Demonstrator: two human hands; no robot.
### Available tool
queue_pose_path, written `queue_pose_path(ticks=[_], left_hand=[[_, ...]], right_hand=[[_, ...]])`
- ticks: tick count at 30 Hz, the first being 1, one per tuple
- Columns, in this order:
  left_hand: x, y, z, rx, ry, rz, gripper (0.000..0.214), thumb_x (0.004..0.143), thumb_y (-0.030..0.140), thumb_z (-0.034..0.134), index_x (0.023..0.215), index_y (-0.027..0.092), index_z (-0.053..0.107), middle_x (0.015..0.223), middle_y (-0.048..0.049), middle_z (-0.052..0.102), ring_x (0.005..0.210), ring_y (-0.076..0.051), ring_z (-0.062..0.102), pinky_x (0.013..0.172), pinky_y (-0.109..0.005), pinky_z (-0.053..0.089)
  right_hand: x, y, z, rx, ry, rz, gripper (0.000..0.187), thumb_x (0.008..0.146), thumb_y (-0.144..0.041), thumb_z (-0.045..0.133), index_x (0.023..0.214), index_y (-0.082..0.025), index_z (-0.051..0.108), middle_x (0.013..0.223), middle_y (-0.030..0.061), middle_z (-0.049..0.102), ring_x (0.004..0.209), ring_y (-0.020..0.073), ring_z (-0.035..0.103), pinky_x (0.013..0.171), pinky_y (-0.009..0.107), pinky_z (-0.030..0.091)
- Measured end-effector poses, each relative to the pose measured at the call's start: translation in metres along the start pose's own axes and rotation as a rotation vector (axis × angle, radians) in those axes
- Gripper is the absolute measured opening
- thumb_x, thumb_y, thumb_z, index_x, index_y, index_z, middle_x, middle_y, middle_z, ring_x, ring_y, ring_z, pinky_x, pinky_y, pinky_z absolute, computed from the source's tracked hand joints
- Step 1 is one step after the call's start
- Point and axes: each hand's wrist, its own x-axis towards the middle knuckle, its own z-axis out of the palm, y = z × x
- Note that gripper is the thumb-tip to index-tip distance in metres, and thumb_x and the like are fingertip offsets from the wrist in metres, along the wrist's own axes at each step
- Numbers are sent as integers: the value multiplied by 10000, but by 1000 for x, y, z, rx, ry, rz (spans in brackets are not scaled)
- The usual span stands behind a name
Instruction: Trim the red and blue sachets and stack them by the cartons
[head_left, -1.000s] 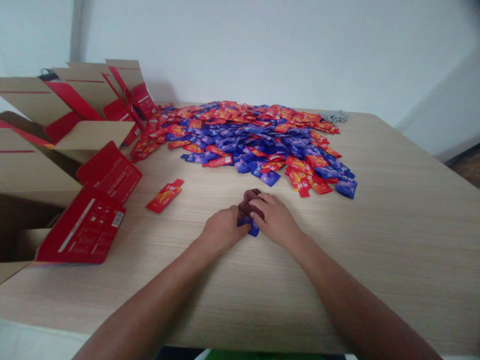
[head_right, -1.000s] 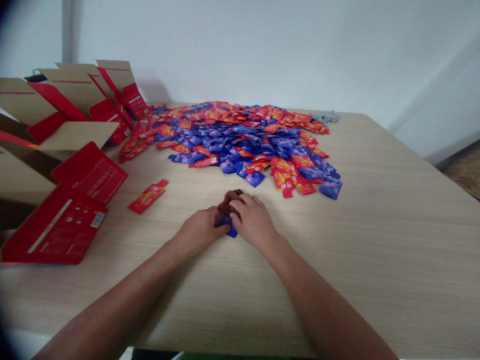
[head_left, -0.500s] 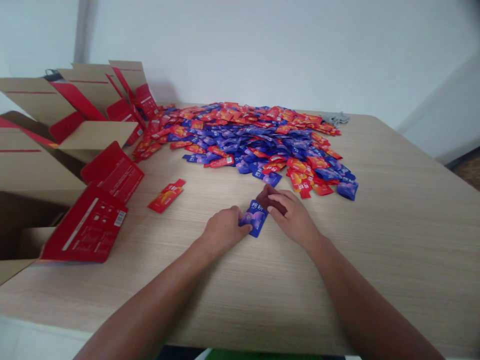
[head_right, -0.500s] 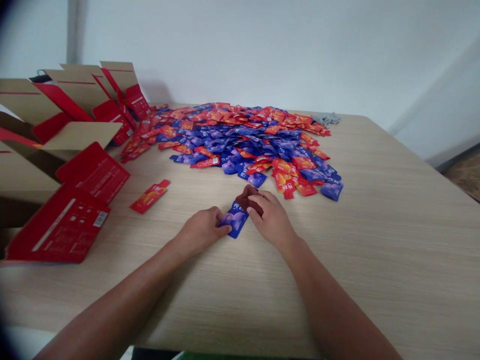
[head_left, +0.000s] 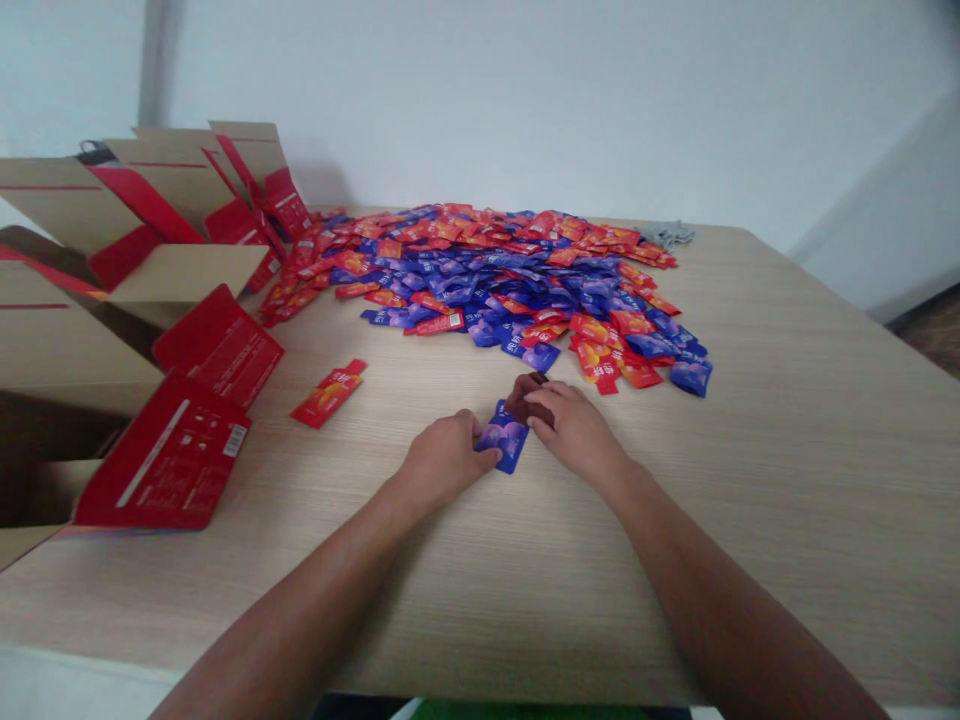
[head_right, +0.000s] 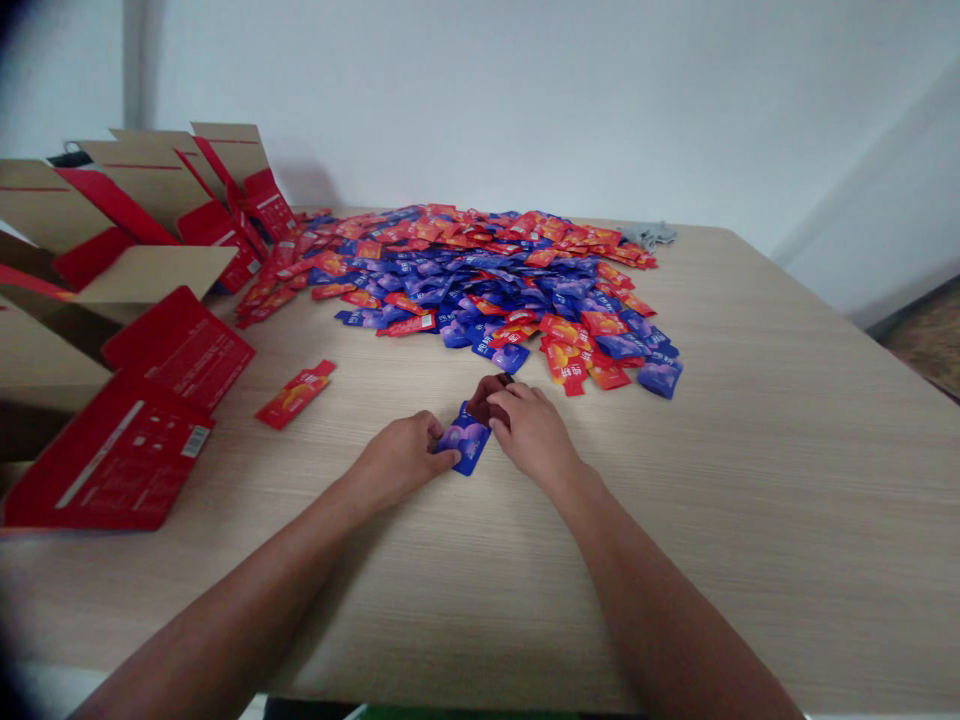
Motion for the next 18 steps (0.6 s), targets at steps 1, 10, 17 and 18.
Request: queue_pose_path(ticks=[1, 10, 17, 18], left_hand=[[-1, 0, 0, -2, 0, -3, 352, 851, 543, 760, 1032, 245, 712, 990, -74, 793, 874, -269, 731, 685, -338, 455], [-2, 5, 2, 8, 15, -2, 368, 874, 599, 720, 947, 244, 661, 942, -73, 768, 842, -272, 704, 669, -338, 422], [-8, 5, -8, -176, 235, 111, 104, 936, 281, 618, 867, 236, 554, 883, -20, 694, 823, -194, 649, 725, -314, 461], [-10, 6, -8, -173, 275, 157, 88, 943, 262, 611, 879, 235, 558, 935, -29, 696, 879, -196, 657, 774, -314, 481]], right_hand=[[2, 1, 1, -19, 3, 19, 285, 945, -197, 688, 1221, -251, 739, 1288, 103, 693, 1213, 291, 627, 1076, 472, 509], [5, -8, 7, -126, 85, 97, 283, 979, -242, 643, 1248, -232, 730, 1235, 142, 700, 1127, 333, 637, 1020, 499, 518], [2, 6, 11, 195, 292, 182, 297, 963, -329, 657, 1227, -221, 737, 1224, 123, 737, 1142, 310, 683, 1037, 502, 546], [2, 8, 11, 249, 333, 215, 306, 958, -351, 663, 1225, -223, 739, 1217, 118, 747, 1126, 307, 693, 1029, 503, 554]])
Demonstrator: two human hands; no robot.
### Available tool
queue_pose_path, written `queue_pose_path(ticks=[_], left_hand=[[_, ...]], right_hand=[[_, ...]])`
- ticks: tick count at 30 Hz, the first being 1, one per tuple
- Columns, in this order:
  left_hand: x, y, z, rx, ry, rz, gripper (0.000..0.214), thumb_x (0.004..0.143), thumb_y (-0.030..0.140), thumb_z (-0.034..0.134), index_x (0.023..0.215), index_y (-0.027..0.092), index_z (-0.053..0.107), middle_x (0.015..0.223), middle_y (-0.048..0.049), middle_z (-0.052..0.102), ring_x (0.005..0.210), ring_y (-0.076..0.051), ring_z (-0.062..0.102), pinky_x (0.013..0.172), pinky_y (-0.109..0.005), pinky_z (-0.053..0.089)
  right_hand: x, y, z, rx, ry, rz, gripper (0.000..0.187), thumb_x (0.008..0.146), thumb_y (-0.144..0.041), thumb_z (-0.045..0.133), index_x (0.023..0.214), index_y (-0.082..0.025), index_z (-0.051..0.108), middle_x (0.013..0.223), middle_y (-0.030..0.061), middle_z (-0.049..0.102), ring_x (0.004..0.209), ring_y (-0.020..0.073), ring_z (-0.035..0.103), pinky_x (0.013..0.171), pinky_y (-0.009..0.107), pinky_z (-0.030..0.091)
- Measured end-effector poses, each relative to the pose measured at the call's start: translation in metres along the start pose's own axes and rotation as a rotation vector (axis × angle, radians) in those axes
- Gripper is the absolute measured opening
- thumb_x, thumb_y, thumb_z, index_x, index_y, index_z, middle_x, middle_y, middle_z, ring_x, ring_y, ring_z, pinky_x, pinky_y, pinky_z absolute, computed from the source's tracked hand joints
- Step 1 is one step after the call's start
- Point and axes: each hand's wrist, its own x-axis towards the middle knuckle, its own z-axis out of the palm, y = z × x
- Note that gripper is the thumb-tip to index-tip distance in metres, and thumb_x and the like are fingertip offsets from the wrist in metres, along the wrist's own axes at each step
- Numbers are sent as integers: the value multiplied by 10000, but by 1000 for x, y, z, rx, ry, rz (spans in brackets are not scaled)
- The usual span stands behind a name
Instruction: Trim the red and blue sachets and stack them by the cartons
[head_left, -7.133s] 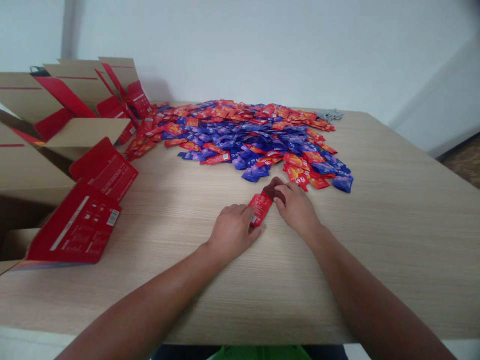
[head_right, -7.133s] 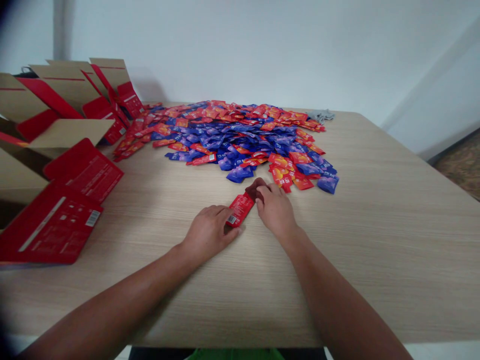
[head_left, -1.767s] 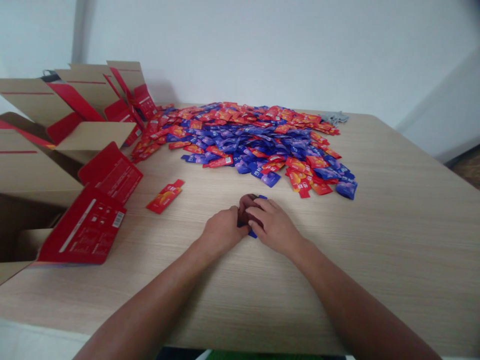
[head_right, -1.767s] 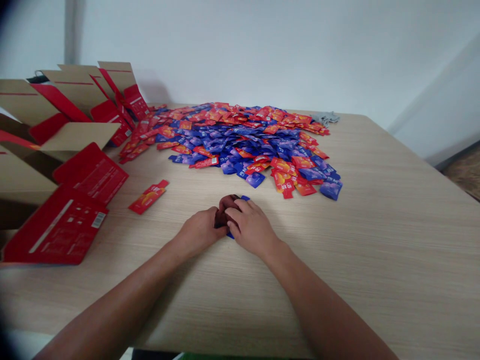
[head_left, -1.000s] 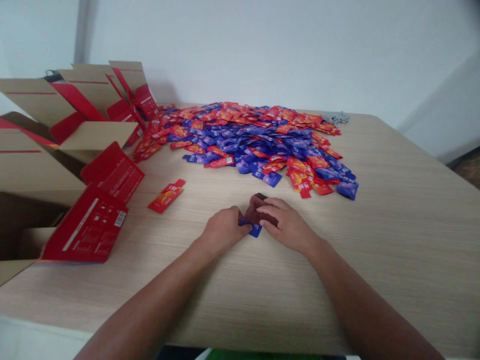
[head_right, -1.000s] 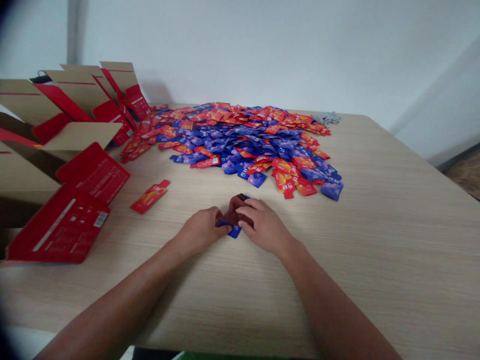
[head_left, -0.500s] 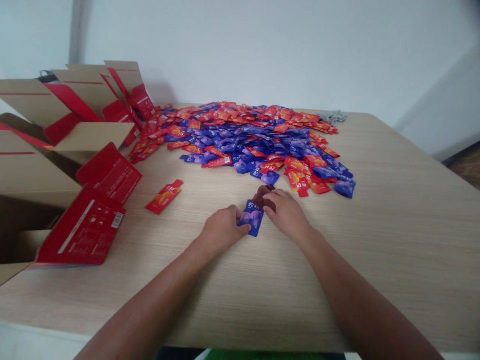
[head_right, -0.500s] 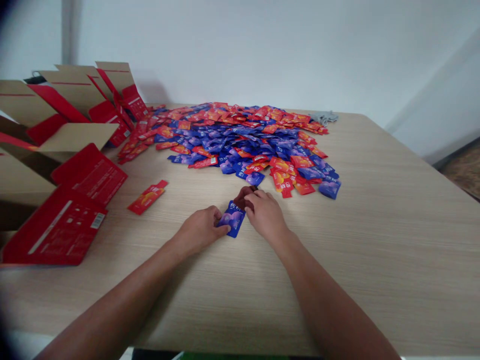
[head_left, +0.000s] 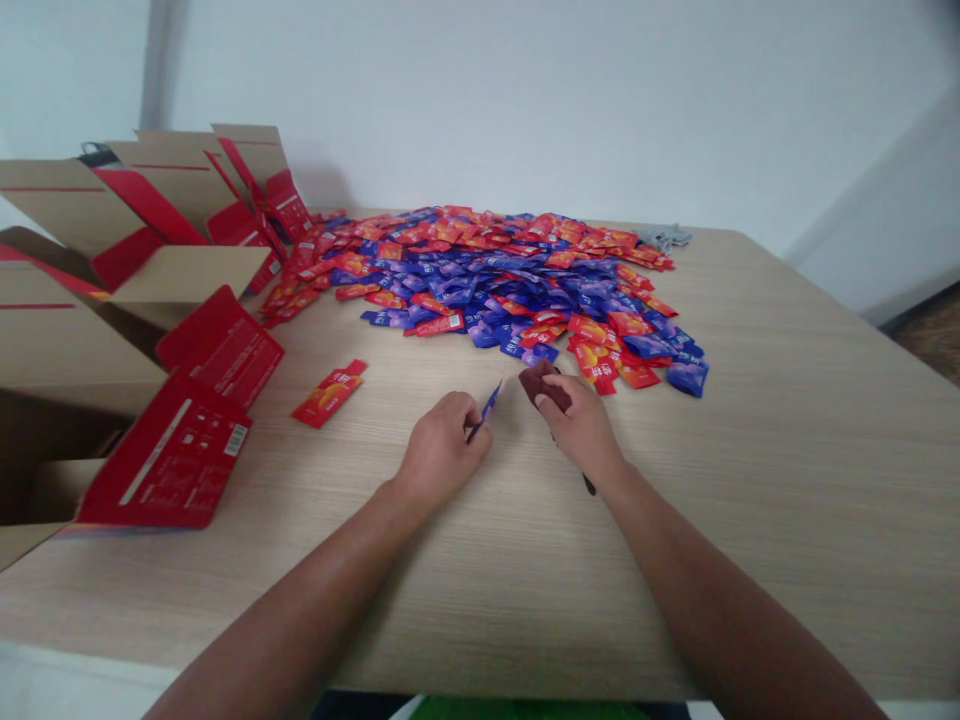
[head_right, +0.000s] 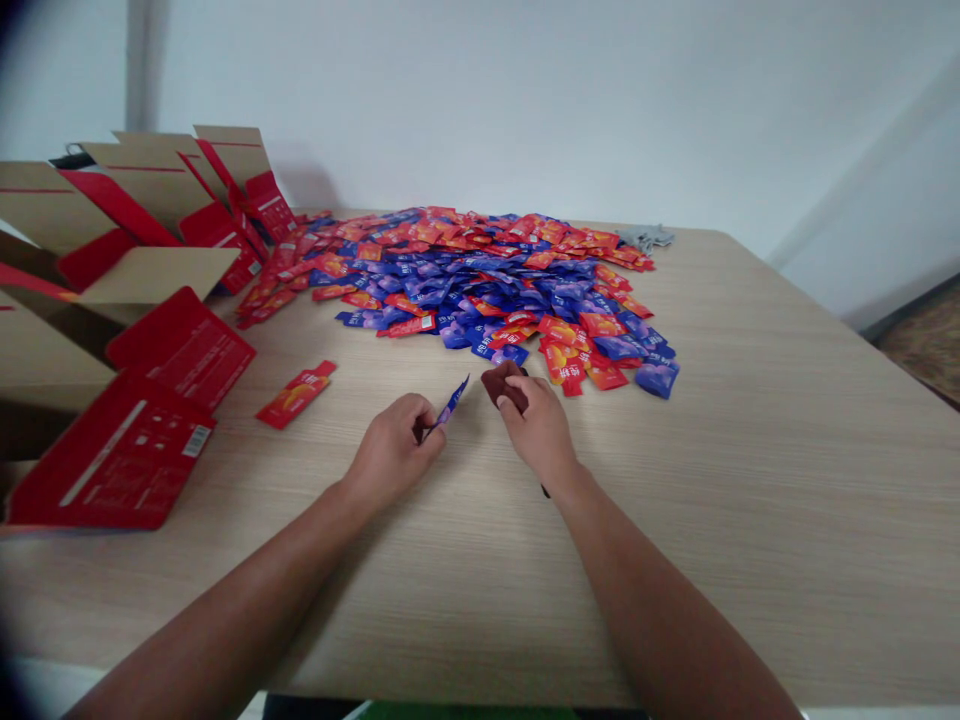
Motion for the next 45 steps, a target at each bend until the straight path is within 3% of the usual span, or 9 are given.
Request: queue_pose_path(ticks=[4, 7, 14, 20, 26, 33, 38, 42, 45], left_hand=[[-5, 4, 6, 47, -85, 192, 38, 970, 223, 592, 941, 231, 616, 1071, -51, 675, 962, -195, 660, 841, -312, 512], [-7, 5, 13, 85, -220, 281, 54, 955, 216, 628, 995, 226, 664, 1125, -64, 668, 984, -205, 666, 860, -319, 533], [-11, 7, 14, 91, -315, 351, 204, 1009, 299, 611, 1014, 209, 794, 1117, -118, 752, 1109, -274, 697, 1013, -392, 559], [-14, 10, 5, 141, -390, 386, 227, 964, 211, 596, 852, 225, 793, 926, -93, 781, 1013, -277, 707, 1060, -433, 539], [-17, 18, -4, 202, -413, 401, 185, 921, 203, 616, 793, 213, 750, 974, -119, 767, 1051, -304, 682, 1028, -447, 541], [-21, 23, -12, 228, -441, 394, 154, 880, 230, 667, 732, 214, 707, 1035, -122, 774, 1095, -325, 656, 970, -466, 537], [-20, 22, -12, 220, -426, 409, 147, 870, 215, 667, 727, 218, 698, 952, -115, 769, 1053, -309, 669, 1006, -458, 534], [-19, 17, -8, 240, -403, 395, 160, 886, 221, 625, 752, 217, 711, 871, -102, 754, 977, -293, 693, 958, -448, 558], [-19, 14, -5, 243, -382, 388, 156, 876, 212, 613, 754, 211, 710, 868, -97, 750, 926, -278, 696, 914, -440, 570]], right_hand=[[1, 2, -6, 114, 124, 93, 355, 943, -414, 681, 1231, -215, 740, 1222, 124, 763, 1118, 313, 712, 1030, 521, 563], [-2, -7, -13, 110, 125, 4, 335, 957, -409, 670, 1223, -219, 741, 1239, 127, 755, 1166, 314, 699, 1070, 527, 550], [-29, -46, -10, 109, -200, -279, 334, 1009, -312, 625, 1330, -291, 716, 1465, 101, 638, 1369, 284, 603, 1188, 510, 503], [-32, -43, 5, -24, -315, -277, 329, 989, -202, 616, 1286, -280, 734, 1410, 106, 647, 1291, 290, 617, 1120, 509, 542], [-18, -36, 9, -211, -254, -249, 330, 991, -209, 628, 1302, -247, 733, 1410, 131, 642, 1237, 316, 613, 1101, 520, 530], [0, -13, -4, -383, -131, -120, 334, 1004, -242, 610, 1306, -220, 751, 1307, 163, 683, 1192, 360, 638, 1074, 558, 532], [-12, -26, -11, -197, -40, -245, 360, 1018, -278, 611, 1358, -236, 721, 1439, 147, 619, 1345, 345, 578, 1171, 537, 492], [-25, -44, -7, -24, -273, -383, 353, 974, -208, 651, 1309, -288, 723, 1440, 99, 620, 1315, 299, 602, 1131, 498, 532], [-27, -47, -1, -13, -363, -363, 346, 930, -133, 662, 1231, -285, 737, 1357, 86, 653, 1221, 278, 637, 1070, 472, 560]])
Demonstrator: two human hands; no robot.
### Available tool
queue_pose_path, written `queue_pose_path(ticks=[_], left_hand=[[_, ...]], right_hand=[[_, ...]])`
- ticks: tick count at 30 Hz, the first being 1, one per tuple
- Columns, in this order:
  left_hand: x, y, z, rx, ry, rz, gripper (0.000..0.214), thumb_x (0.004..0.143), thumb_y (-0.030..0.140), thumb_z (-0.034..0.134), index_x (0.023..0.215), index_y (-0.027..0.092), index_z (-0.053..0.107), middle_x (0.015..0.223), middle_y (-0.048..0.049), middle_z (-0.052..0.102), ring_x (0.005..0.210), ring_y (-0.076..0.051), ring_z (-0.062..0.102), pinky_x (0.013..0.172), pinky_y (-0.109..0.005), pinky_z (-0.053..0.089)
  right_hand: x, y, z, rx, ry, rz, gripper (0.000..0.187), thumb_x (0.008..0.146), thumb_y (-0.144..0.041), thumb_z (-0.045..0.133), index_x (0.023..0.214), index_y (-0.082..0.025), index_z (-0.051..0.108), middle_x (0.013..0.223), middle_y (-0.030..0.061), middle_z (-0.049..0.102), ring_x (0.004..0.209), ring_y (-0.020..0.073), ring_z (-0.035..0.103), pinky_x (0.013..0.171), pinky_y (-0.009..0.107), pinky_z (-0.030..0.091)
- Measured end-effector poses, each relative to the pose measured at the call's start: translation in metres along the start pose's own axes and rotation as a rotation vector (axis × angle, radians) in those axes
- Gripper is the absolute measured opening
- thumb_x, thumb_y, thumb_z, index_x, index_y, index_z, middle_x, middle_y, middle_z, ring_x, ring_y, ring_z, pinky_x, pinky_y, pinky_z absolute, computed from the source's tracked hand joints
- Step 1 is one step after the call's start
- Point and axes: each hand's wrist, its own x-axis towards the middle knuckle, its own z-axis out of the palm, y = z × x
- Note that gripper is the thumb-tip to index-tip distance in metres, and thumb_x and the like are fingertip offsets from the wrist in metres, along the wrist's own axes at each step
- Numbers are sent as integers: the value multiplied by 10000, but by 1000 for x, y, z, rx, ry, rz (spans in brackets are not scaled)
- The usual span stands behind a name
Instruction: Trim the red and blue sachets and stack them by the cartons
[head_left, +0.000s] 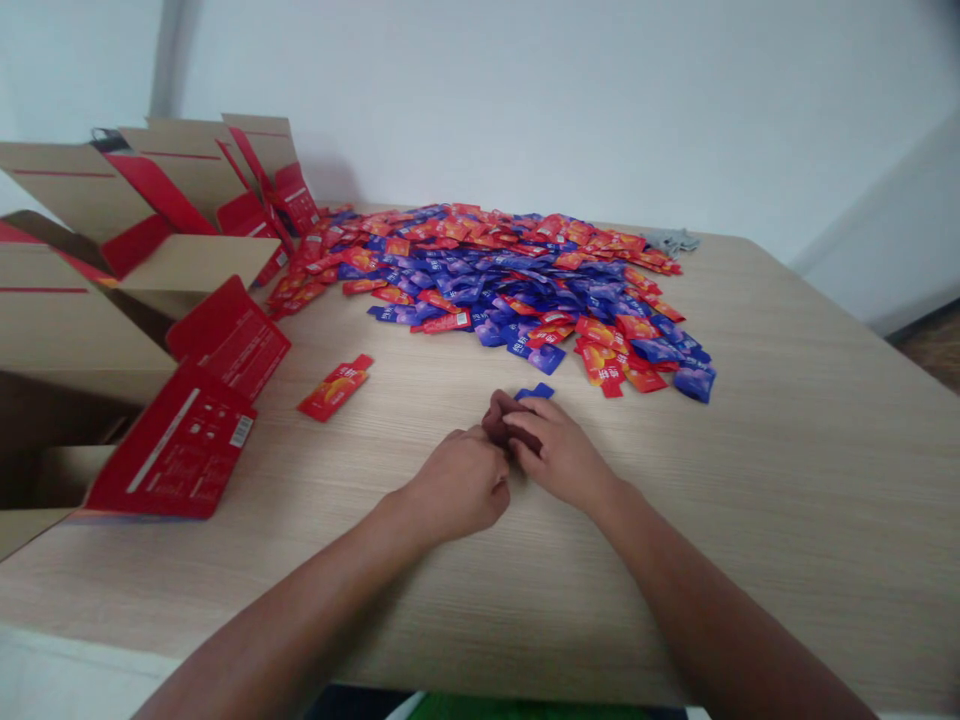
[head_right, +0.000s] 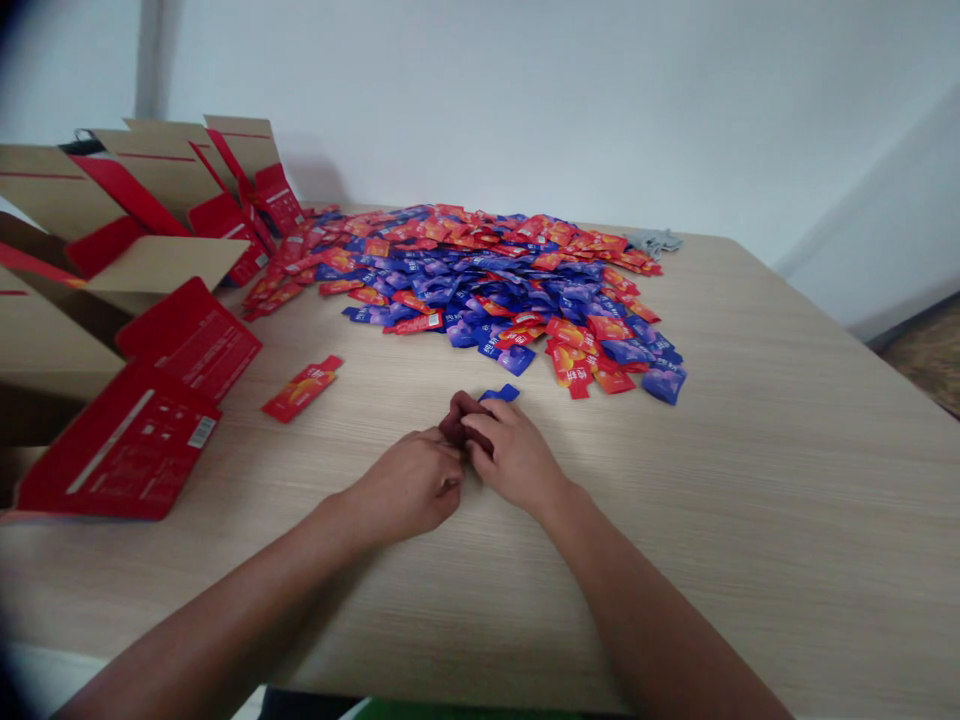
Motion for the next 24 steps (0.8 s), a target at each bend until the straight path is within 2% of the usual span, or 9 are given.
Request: queue_pose_path(ticks=[3, 8, 13, 15, 17, 19, 22, 24], left_hand=[[0, 0, 0, 0, 24, 9, 161, 869, 197, 609, 738, 211, 701, 889, -100, 751, 958, -283, 697, 916, -435, 575], [1, 1, -2, -32, 34, 15, 158, 860, 165, 624, 723, 216, 683, 905, -95, 764, 1004, -283, 697, 953, -423, 566], [8, -7, 10, -88, 130, 9, 216, 960, 178, 575, 783, 208, 695, 871, -83, 740, 906, -246, 678, 907, -389, 547], [14, -11, 17, -133, 225, -34, 214, 1009, 213, 560, 858, 203, 712, 911, -82, 736, 925, -240, 673, 904, -379, 537], [20, -15, 24, -158, 328, -111, 135, 1009, 270, 617, 989, 193, 727, 1023, -96, 738, 1004, -253, 670, 942, -389, 533], [24, -17, 29, -134, 389, -194, 243, 957, 331, 715, 1151, 184, 717, 1159, -120, 727, 1106, -292, 657, 1002, -431, 524], [27, -21, 32, -102, 378, -265, 437, 885, 368, 789, 1274, 194, 691, 1251, -136, 719, 1196, -345, 638, 1069, -496, 496], [28, -24, 32, -164, 354, -293, 466, 859, 342, 792, 1288, 200, 681, 1243, -128, 730, 1182, -334, 656, 1053, -473, 506]], right_hand=[[3, 6, 3, -59, 6, 59, 336, 912, -134, 681, 1210, -280, 738, 1339, 89, 652, 1204, 284, 632, 1064, 476, 553], [10, 31, 0, -208, 91, 213, 341, 943, -223, 677, 1277, -257, 734, 1311, 114, 666, 1182, 305, 640, 1066, 482, 538], [12, 55, -9, -341, 148, 334, 340, 952, -251, 662, 1278, -215, 752, 1241, 140, 699, 1154, 326, 660, 1062, 481, 529], [12, 59, -10, -351, 160, 332, 353, 952, -254, 662, 1291, -213, 748, 1261, 147, 695, 1175, 329, 657, 1069, 478, 526], [11, 59, -10, -358, 165, 320, 357, 956, -258, 659, 1300, -216, 745, 1278, 148, 691, 1183, 329, 656, 1071, 476, 524], [10, 58, -9, -361, 163, 305, 349, 962, -266, 655, 1295, -218, 746, 1276, 145, 691, 1179, 326, 657, 1066, 470, 526], [9, 55, -10, -352, 162, 278, 329, 970, -279, 646, 1278, -221, 750, 1270, 137, 695, 1170, 325, 659, 1052, 466, 534], [8, 54, -10, -340, 164, 266, 325, 971, -279, 644, 1274, -223, 749, 1277, 134, 696, 1167, 323, 661, 1049, 467, 538]])
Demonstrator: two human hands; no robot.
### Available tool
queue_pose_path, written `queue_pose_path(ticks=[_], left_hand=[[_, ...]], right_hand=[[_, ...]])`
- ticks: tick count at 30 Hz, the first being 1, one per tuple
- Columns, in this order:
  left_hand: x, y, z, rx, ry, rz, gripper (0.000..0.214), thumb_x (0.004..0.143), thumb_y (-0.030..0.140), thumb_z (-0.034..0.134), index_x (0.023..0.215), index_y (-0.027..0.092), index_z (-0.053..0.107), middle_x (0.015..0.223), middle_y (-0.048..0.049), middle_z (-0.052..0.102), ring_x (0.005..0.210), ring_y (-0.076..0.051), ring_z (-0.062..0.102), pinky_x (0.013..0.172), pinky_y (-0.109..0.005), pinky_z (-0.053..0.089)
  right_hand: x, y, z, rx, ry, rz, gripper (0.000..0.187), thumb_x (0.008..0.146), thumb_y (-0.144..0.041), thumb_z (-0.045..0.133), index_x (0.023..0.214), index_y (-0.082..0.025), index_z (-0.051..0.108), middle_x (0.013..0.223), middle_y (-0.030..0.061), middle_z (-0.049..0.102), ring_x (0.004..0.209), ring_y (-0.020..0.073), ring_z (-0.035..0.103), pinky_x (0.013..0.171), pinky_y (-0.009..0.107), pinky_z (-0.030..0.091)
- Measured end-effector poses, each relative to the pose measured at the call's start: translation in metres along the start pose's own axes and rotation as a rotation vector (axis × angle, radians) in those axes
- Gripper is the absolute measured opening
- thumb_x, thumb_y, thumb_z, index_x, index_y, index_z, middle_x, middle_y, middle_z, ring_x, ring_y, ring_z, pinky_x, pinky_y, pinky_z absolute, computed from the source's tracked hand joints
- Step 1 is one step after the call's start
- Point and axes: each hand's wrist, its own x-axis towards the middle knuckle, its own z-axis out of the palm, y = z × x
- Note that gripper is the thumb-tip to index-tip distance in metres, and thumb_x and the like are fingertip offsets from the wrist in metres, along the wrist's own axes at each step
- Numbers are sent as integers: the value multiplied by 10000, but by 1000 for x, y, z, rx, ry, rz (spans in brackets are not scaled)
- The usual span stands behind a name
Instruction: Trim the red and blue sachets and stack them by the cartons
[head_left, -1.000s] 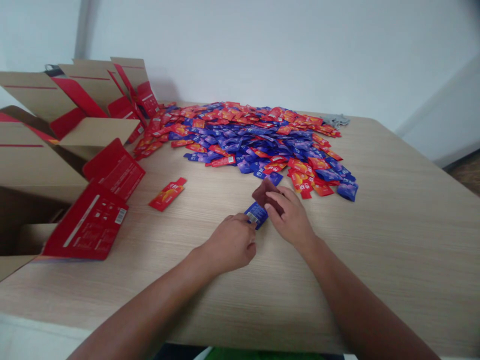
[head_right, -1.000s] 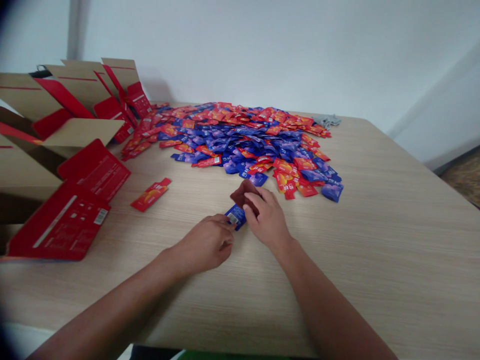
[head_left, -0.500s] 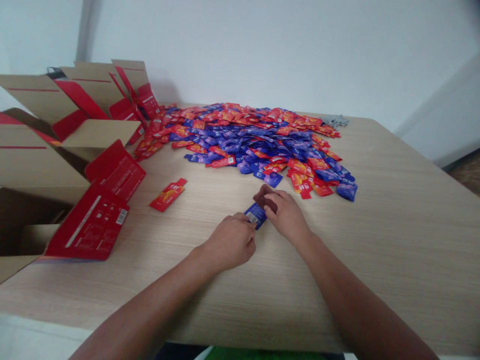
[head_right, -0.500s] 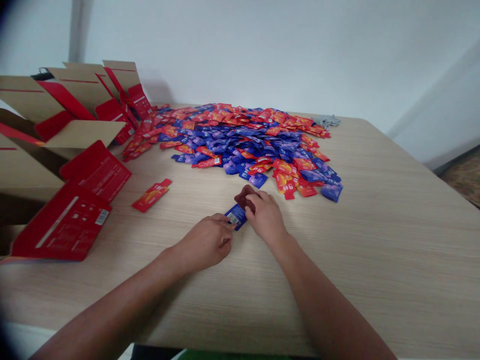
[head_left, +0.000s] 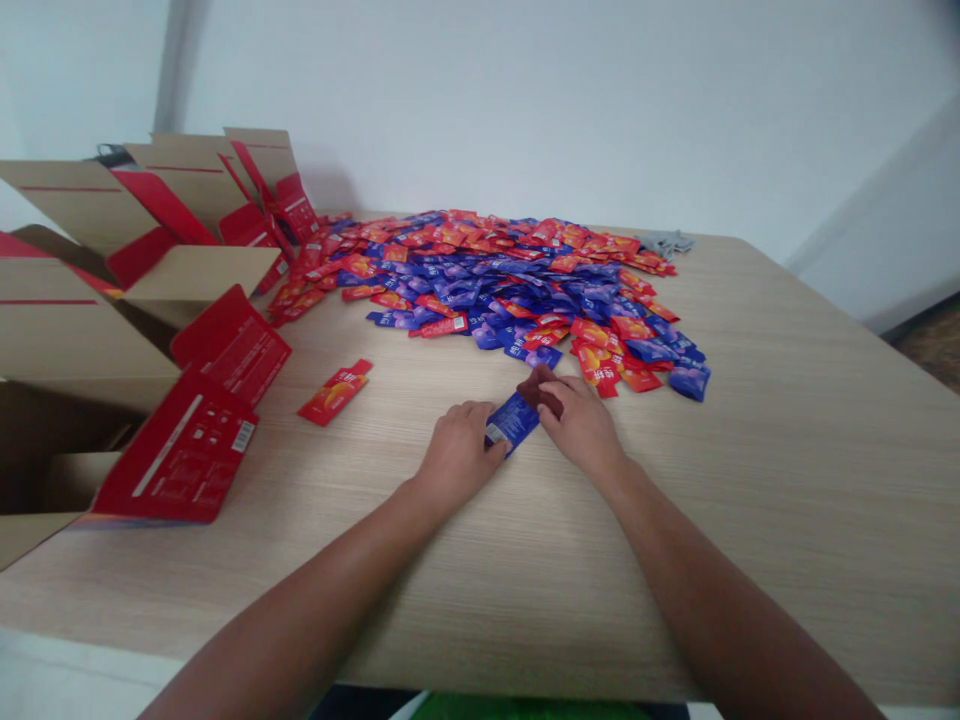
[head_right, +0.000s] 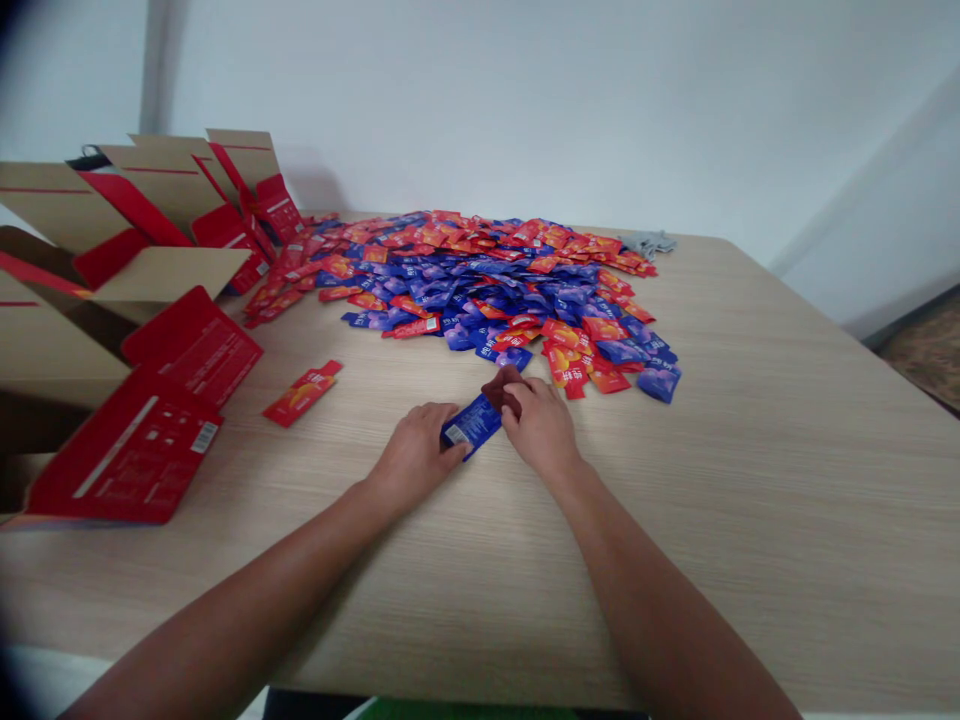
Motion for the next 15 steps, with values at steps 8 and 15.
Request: queue_pose_path(ticks=[8, 15], left_hand=[[10, -28, -12, -462, -103, -179, 439, 818, 302, 707, 1242, 188, 705, 905, -29, 740, 780, -206, 677, 686, -312, 507], [24, -102, -86, -484, 206, -348, 287, 798, 379, 671, 986, 176, 747, 795, -22, 718, 695, -189, 638, 643, -289, 505]], right_hand=[[0, -2, -1, -6, -8, 5, 336, 961, -273, 658, 1283, -235, 748, 1270, 127, 702, 1148, 318, 662, 1037, 469, 542], [0, 2, 3, -4, -13, 20, 378, 932, -265, 677, 1303, -234, 741, 1294, 131, 687, 1167, 319, 653, 1053, 464, 531]])
